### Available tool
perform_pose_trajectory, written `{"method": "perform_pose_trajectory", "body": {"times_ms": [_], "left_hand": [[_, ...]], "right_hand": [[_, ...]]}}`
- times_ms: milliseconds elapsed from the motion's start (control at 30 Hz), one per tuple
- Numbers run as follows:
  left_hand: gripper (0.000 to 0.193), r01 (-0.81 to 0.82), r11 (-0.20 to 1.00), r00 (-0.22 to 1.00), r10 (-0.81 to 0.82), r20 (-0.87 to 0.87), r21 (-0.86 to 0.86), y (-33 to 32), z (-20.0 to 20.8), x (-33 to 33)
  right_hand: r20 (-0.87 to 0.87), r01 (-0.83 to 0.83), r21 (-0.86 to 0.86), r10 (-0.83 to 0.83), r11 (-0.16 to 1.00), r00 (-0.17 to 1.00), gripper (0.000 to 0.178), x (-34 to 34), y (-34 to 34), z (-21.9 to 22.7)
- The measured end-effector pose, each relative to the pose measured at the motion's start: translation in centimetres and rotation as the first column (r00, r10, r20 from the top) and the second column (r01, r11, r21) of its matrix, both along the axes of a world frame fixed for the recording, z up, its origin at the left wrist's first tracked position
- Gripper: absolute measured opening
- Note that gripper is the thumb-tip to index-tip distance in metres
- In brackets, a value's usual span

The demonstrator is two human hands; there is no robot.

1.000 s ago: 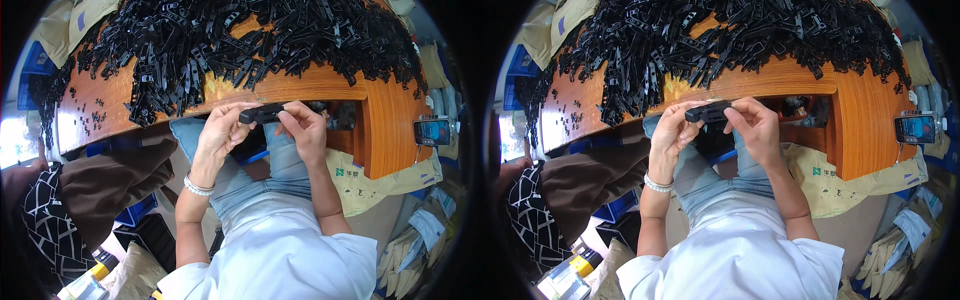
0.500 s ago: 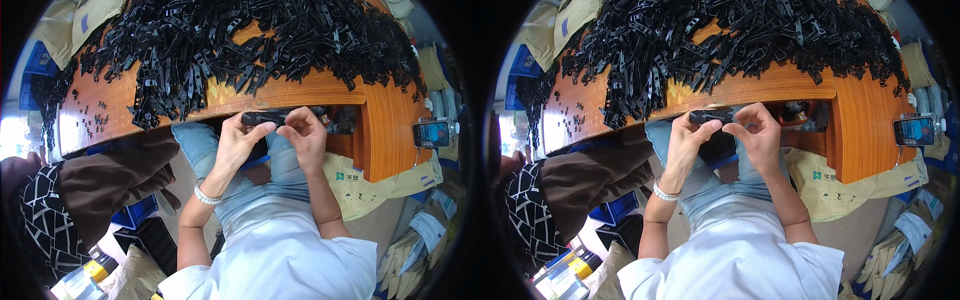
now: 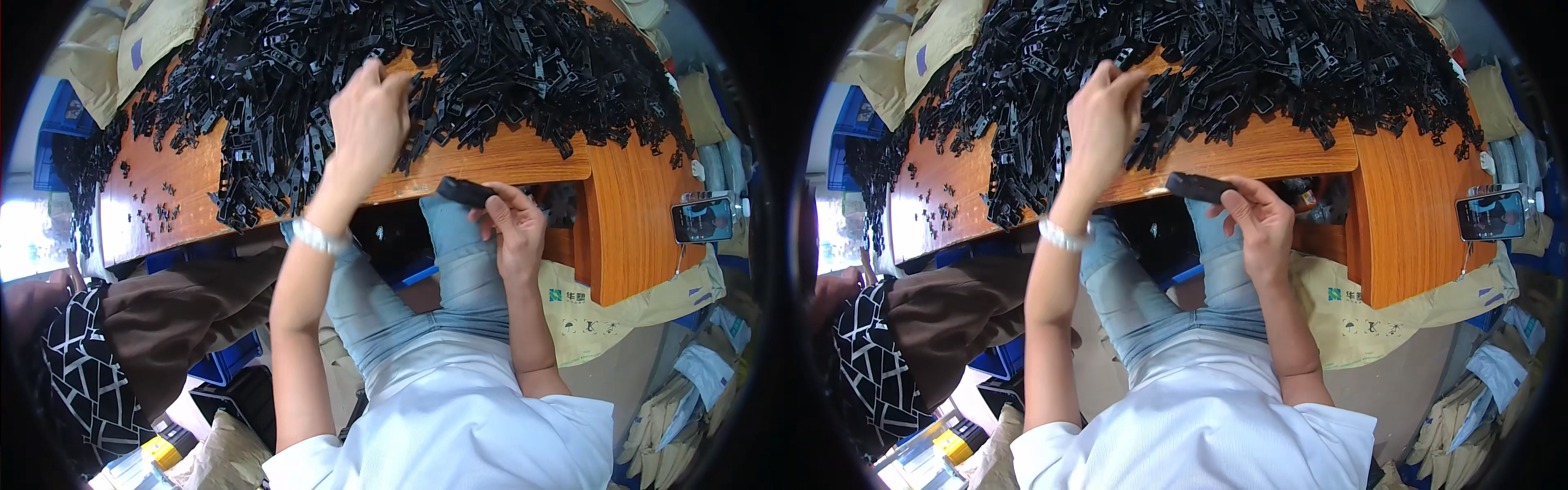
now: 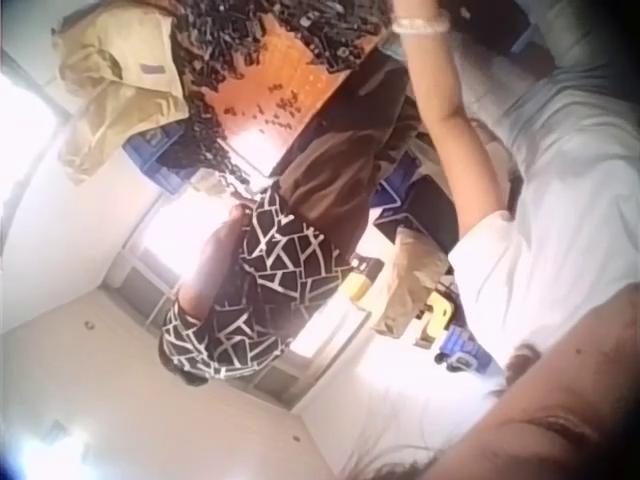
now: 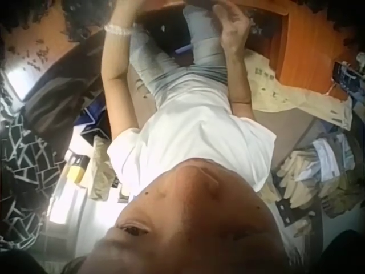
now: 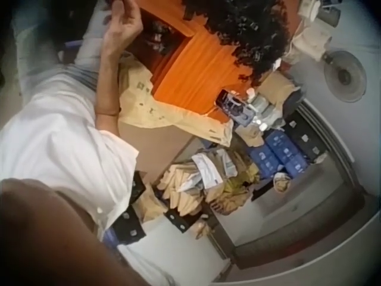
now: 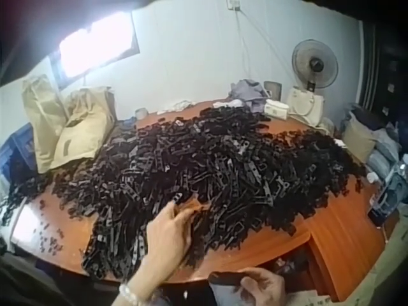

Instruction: Assembling or inspecting small black plastic components at a workbench.

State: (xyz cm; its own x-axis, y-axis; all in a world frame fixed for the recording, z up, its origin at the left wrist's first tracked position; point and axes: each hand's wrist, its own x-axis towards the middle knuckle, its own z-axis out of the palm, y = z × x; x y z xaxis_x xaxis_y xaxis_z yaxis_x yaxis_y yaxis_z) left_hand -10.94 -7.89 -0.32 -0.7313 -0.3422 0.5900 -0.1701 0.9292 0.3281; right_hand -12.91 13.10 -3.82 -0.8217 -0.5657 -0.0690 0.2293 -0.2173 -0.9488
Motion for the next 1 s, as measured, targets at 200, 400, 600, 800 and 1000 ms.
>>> {"method": "perform_pose_trajectory", "body": {"times_ms": [200, 400, 600, 800, 1000], "left_hand": [[0.009, 0.089, 0.734, 0.926, 0.189, 0.328, -0.673, -3.9, -1.7, -6.0], [0.008, 0.112, 0.712, 0.923, 0.183, 0.338, -0.693, -4.1, -1.4, -6.4], [0.007, 0.005, 0.800, 0.944, 0.194, 0.266, -0.600, -3.3, 0.5, -3.2], [0.010, -0.076, 0.985, 0.996, 0.067, 0.064, 0.152, -1.8, 2.4, 2.6], [0.011, 0.336, 0.225, 0.925, -0.263, -0.275, 0.915, 0.8, 2.6, 7.6]], "right_hand": [[0.051, -0.068, 0.017, 0.067, 0.998, 0.996, 0.021, 0.3, 0.2, -1.1], [0.040, -0.081, 0.020, 0.080, 0.997, 0.996, 0.020, -0.1, 0.2, -1.6], [0.052, -0.115, 0.041, 0.113, 0.993, 0.992, 0.020, -0.2, -0.3, -1.4], [0.097, -0.126, -0.096, 0.136, 0.987, 0.986, 0.022, -1.5, -0.6, -2.0], [0.260, -0.093, -0.487, 0.246, 0.869, 0.934, 0.026, -2.5, -2.9, -0.6]]}}
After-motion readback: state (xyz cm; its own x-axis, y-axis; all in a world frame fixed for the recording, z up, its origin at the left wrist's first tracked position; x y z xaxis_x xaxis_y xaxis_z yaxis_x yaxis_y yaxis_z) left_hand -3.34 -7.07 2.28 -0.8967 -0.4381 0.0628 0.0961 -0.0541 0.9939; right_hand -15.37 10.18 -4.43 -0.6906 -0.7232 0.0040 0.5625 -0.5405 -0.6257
